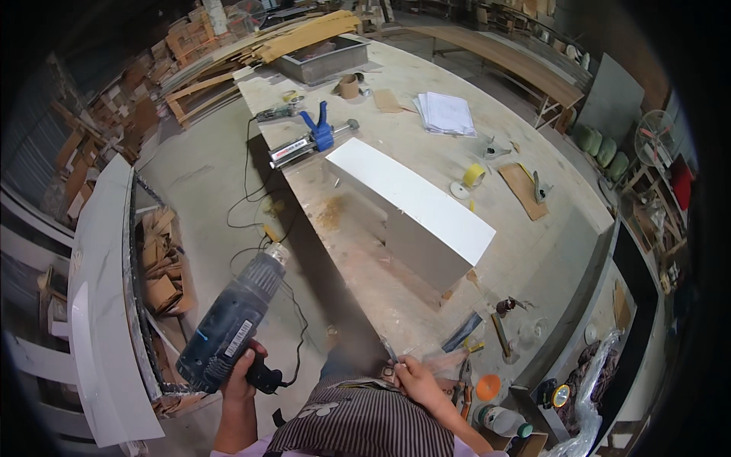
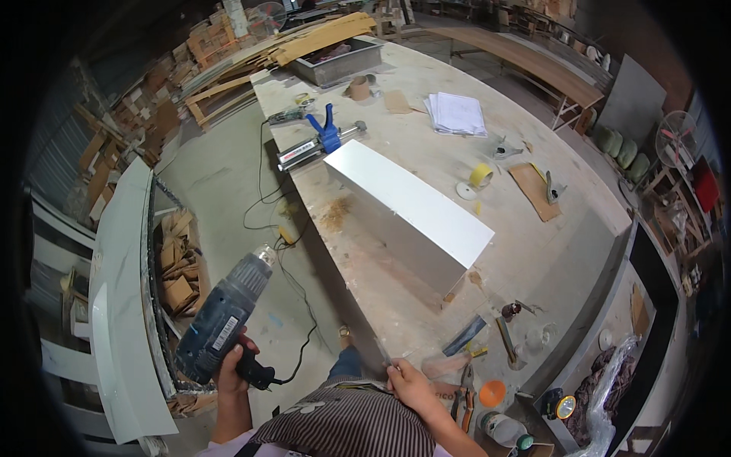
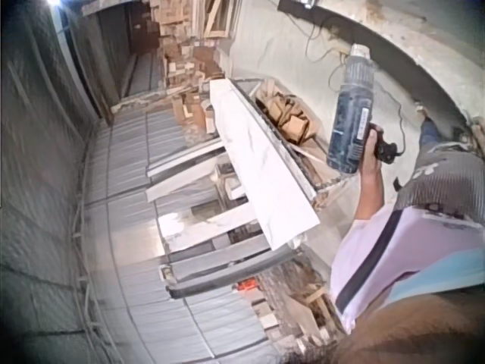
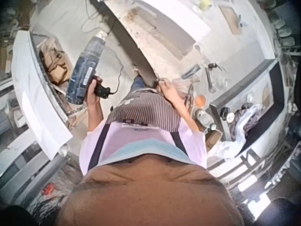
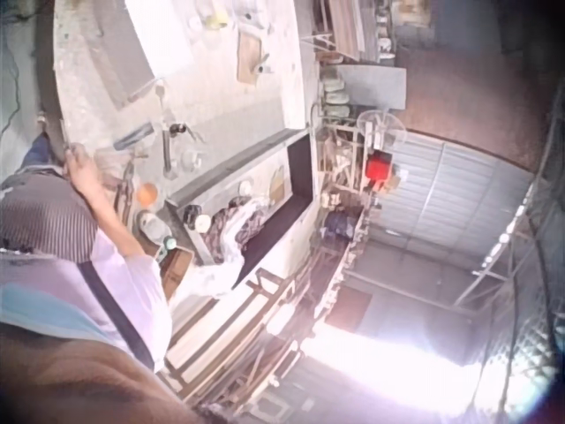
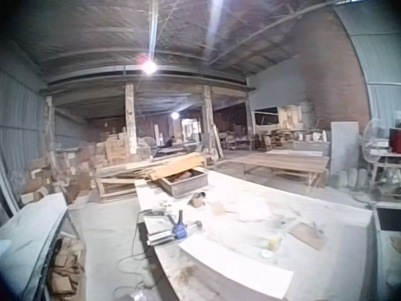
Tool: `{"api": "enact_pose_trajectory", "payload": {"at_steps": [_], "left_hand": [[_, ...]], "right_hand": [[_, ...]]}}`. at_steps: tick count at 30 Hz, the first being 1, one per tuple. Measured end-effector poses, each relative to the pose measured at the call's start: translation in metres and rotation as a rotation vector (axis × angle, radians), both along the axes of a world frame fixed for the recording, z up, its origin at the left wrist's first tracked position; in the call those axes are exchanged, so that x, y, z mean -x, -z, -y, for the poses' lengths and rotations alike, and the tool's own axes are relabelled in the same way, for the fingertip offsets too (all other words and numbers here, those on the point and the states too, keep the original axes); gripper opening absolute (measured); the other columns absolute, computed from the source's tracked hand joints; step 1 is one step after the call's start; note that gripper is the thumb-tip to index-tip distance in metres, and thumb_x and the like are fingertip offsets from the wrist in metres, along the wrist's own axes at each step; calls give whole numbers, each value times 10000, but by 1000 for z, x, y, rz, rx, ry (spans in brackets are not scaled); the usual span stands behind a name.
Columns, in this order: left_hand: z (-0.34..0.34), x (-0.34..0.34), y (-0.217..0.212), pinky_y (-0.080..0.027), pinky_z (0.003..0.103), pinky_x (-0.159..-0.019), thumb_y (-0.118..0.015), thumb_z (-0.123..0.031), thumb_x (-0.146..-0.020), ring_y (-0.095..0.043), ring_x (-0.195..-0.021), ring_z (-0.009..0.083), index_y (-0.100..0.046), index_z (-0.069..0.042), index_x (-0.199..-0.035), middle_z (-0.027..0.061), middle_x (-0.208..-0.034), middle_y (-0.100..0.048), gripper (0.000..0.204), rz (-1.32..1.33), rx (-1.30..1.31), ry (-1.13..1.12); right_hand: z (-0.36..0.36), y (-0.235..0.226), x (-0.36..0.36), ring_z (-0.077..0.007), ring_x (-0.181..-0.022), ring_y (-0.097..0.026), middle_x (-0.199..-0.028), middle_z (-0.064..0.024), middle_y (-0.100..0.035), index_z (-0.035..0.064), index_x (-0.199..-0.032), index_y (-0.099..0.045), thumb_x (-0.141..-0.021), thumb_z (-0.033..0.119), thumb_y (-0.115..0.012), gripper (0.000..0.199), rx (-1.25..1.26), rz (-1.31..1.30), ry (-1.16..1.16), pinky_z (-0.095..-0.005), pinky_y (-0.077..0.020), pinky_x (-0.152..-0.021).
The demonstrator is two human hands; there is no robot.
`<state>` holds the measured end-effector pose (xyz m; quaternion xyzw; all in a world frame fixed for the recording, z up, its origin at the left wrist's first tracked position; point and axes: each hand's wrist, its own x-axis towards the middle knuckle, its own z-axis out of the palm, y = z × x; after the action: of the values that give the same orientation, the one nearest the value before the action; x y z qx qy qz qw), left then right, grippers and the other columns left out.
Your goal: The person uses an angle grinder to smooth the edges of a white rectangular stone block and then a large white countertop with an integrated sink. The person holds the objects steady with one hand while operating the grinder with the other.
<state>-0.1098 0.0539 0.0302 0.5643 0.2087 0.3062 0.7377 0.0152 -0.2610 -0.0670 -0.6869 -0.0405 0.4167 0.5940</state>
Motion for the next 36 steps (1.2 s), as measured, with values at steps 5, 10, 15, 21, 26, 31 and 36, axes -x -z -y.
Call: {"api": "enact_pose_trajectory", "payload": {"at_steps": [5,10,15,21,26,31,36], "left_hand": [[-6,18,0,-575,364,-732,-675,-125,-834,-651,-845,197,-581,20,-1207,113,-1037,-639,412,5,10,-76],[-18,26,-8,-565,354,-739,-679,-126,-838,-647,-831,210,-561,52,-1221,123,-978,-638,438,3,38,-152],[-39,27,-29,-559,321,-707,-652,-165,-875,-656,-790,211,-555,55,-1235,113,-932,-647,432,8,62,-219],[-90,27,-44,-524,319,-718,-622,-178,-908,-642,-818,199,-553,17,-1235,105,-978,-650,387,123,-37,-369],[-178,23,-49,-495,311,-762,-564,-182,-963,-607,-879,183,-524,11,-1292,102,-1035,-619,384,292,-145,-472],[-250,-16,-53,-507,308,-832,-559,-155,-964,-608,-953,178,-492,-5,-1348,93,-1103,-603,418,374,-77,-409],[-319,-62,-48,-515,308,-758,-583,-143,-913,-614,-932,204,-482,32,-1340,135,-1123,-596,473,257,-205,-379]], "right_hand": [[-9,1,2,-86,-550,-476,-665,-2,-549,10,-1121,-583,-1041,252,-465,281,-35,1,-13,-241,-395,-530],[-17,-6,0,-91,-605,-476,-655,-10,-533,26,-943,-627,-1038,284,-468,317,10,105,-41,-242,-402,-590],[-28,9,-2,-124,-664,-511,-665,-25,-531,36,-855,-629,-1030,328,-467,377,65,179,-106,-286,-436,-648],[-63,36,-9,-130,-681,-505,-675,-27,-519,38,-792,-580,-1033,359,-452,421,-15,40,-132,-298,-440,-664],[-111,28,-37,-120,-645,-478,-651,-8,-496,44,-761,-557,-1040,364,-447,439,78,94,-129,-288,-422,-625],[-190,17,-71,-63,-550,-402,-624,43,-457,83,-752,-552,-1044,345,-469,401,8,83,-23,-246,-333,-507],[-268,-6,-93,-69,-575,-403,-629,42,-446,65,-754,-532,-1044,338,-472,403,58,179,-49,-252,-355,-536]]}}
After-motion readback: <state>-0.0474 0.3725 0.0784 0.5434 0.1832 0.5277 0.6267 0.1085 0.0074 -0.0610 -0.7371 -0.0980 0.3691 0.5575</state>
